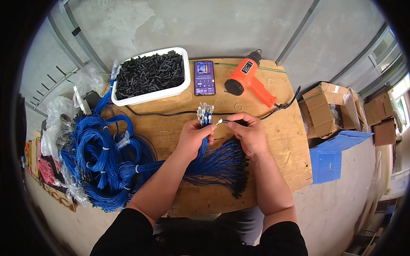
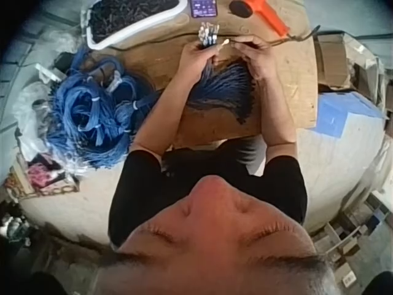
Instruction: Applying heat shrink sleeves to the ends of blue wires and using a heat gun to secure them.
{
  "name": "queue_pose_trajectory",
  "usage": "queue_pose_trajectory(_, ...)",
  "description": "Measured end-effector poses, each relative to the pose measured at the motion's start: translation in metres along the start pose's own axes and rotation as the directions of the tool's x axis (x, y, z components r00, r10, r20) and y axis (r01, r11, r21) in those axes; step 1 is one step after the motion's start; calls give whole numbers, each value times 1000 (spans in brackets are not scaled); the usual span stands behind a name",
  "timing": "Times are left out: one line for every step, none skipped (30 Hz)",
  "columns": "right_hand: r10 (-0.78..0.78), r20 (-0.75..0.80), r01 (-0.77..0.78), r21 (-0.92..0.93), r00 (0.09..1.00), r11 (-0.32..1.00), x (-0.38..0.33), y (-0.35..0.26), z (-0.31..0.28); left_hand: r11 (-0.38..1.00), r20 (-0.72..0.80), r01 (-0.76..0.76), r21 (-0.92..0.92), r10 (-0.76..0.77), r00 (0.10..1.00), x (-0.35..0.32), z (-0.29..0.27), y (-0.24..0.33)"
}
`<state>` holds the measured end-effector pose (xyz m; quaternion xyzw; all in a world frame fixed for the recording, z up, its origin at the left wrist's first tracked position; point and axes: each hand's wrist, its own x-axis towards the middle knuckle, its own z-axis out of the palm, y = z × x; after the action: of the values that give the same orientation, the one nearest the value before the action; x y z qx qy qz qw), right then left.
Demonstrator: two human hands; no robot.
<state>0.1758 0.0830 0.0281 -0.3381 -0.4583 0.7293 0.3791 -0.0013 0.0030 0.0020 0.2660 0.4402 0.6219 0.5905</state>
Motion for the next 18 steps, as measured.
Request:
queue_pose_trajectory(-5,6,5,-6,1000,1000,0,0,1,1000,16,8,11,-9,1000,0,-1,0)
queue_pose_trajectory(-10,10,11,-13,1000,1000,0,0,1,1000,16,9,9,-9,1000,0,-1,0)
queue_pose_trajectory(-10,10,10,-14,1000,1000,0,1,-1,1000,22,9,16,-10,1000,0,-1,0)
queue_pose_trajectory(-25,20,25,-10,999,1000,1,3,-2,1000,28,9,24,-10,1000,0,-1,0)
queue_pose_trajectory(-41,31,41,-6,999,999,1,3,-4,1000,28,10,22,-10,1000,0,-2,0)
queue_pose_trajectory(-40,31,40,-7,999,999,1,3,-4,999,40,18,27,-19,999,0,-2,-1)
queue_pose_trajectory(-56,27,56,-12,998,998,1,3,-3,999,52,26,31,-28,998,0,-2,-1)
queue_pose_trajectory(-71,23,72,-17,997,997,1,3,-3,999,51,26,30,-28,998,0,-3,-1)
queue_pose_trajectory(-70,23,71,-17,997,997,1,3,-2,999,65,28,23,-29,997,0,-3,-1)
queue_pose_trajectory(-78,13,78,-30,997,996,1,3,-1,999,79,29,16,-30,996,0,-3,0)
queue_pose_trajectory(-85,4,86,-43,996,995,1,4,-1,999,78,29,15,-30,997,0,-3,1)
queue_pose_trajectory(-84,5,84,-44,996,995,1,3,-1,999,75,47,10,-47,996,-1,-2,2)
queue_pose_trajectory(-85,3,85,-45,996,995,1,2,0,998,73,65,6,-65,995,-1,-2,2)
queue_pose_trajectory(-86,2,86,-46,996,995,1,2,1,998,71,64,5,-64,995,-1,-2,2)
queue_pose_trajectory(-85,4,86,-47,996,995,1,2,1,998,73,64,5,-64,995,-1,-2,2)
queue_pose_trajectory(-88,25,89,-39,996,995,1,2,-1,998,74,63,5,-63,995,-1,-2,1)
queue_pose_trajectory(-91,45,93,-31,995,995,0,2,-1,998,74,63,4,-63,995,-1,-2,2)
queue_pose_trajectory(-91,45,92,-32,995,995,0,2,-1,998,73,63,17,-64,995,-1,-1,2)
